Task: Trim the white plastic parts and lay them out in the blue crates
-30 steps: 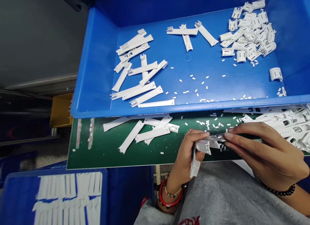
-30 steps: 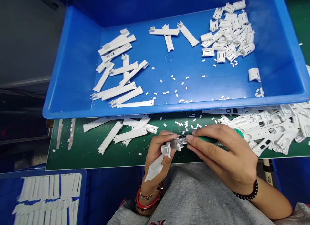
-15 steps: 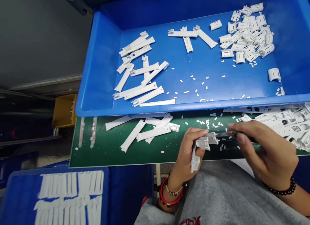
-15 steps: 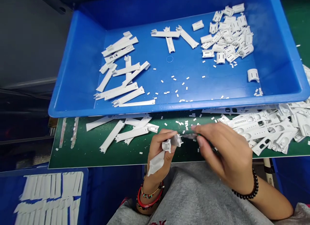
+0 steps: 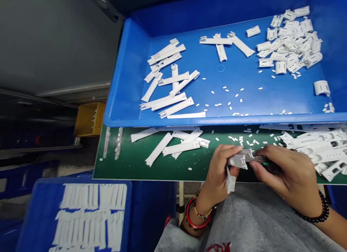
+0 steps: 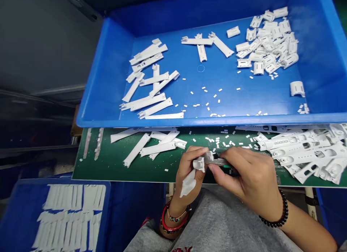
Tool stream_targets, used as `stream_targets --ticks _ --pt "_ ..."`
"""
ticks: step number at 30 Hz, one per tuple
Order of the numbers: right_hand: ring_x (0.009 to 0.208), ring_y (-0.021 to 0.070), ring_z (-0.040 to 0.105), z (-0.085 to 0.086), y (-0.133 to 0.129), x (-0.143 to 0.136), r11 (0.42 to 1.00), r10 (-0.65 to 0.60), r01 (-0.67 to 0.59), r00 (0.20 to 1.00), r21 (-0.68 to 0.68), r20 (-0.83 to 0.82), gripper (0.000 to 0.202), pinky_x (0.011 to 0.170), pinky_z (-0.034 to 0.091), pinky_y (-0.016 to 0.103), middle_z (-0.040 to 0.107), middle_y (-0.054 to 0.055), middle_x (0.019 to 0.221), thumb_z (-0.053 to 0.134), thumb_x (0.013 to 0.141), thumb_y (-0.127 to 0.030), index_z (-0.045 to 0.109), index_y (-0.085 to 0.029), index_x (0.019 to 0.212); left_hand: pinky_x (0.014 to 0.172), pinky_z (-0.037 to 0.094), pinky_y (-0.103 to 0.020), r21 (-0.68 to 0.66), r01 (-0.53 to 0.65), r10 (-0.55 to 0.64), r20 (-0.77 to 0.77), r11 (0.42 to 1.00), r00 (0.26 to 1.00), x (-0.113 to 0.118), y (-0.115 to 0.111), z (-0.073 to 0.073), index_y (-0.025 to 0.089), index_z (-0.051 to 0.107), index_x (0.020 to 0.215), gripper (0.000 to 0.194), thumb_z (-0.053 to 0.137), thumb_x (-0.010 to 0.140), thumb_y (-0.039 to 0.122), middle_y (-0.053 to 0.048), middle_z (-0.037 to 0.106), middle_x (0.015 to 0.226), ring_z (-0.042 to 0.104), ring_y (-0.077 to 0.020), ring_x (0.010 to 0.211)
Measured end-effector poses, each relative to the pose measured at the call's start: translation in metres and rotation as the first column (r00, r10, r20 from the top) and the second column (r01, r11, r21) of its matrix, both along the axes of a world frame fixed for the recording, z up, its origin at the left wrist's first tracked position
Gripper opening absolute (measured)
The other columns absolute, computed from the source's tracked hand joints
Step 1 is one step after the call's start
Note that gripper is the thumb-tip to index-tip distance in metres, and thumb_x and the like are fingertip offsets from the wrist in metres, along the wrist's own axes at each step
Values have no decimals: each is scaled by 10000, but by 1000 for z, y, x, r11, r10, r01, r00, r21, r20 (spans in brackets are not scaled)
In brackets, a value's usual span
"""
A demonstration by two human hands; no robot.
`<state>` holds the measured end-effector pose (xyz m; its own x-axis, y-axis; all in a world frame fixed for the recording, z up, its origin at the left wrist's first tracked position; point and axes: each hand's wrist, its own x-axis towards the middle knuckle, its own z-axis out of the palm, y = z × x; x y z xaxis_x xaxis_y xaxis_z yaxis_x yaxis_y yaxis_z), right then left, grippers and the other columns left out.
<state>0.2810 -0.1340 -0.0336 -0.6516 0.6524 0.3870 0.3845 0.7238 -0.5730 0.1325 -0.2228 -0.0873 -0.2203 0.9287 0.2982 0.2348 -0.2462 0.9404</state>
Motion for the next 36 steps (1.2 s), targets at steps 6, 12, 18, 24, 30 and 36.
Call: stream_targets --ticks 6,12,18,24,30,36 --pt "467 123 555 2 -3 3 989 94 -99 995 -112 -42 208 429 392 249 586 -21 605 535 995 -341 548 -225 823 808 528 -354 23 -151 153 -122 988 981 1 -6 3 275 499 1343 330 421 1035 365 -73 667 1128 637 -196 958" --pt "599 220 664 -3 -3 17 997 -38 38 999 -67 9 173 508 483 326 655 29 722 559 968 -401 573 -251 883 891 473 -363 219 -437 470 -621 872 627 -53 -23 7 228 469 1439 419 434 1022 233 -114 673 1200 620 -224 1058" --pt "765 219 694 -9 -3 13 993 19 -20 1000 -114 -7 176 591 533 301 697 66 937 567 963 -254 593 -229 1135 989 372 -391 266 -385 408 -842 884 354 -75 -12 8 206 534 1398 393 433 1019 221 -130 677 1228 601 -250 1157" --pt "849 200 732 -11 -5 12 994 50 -49 999 -97 -1 243 672 582 267 736 54 1003 531 980 -187 585 -220 1214 882 452 -337 319 -286 424 -758 904 496 -44 -2 16 224 640 1229 316 492 971 118 -76 690 976 634 -208 968" --pt "831 202 739 -14 -6 13 993 0 0 1000 -115 1 254 660 583 269 750 51 1000 555 964 -178 595 -231 1210 618 423 -215 239 -334 395 -736 912 550 -49 -9 22 207 663 1177 263 531 967 118 -43 664 876 599 -117 696" --pt "779 182 698 -14 -3 10 991 33 -30 999 -132 25 293 580 520 252 700 69 935 512 988 -172 579 -193 1272 454 320 -212 -60 -226 47 -897 972 439 -52 -14 20 201 633 1203 254 536 968 210 -50 698 999 547 -87 562"
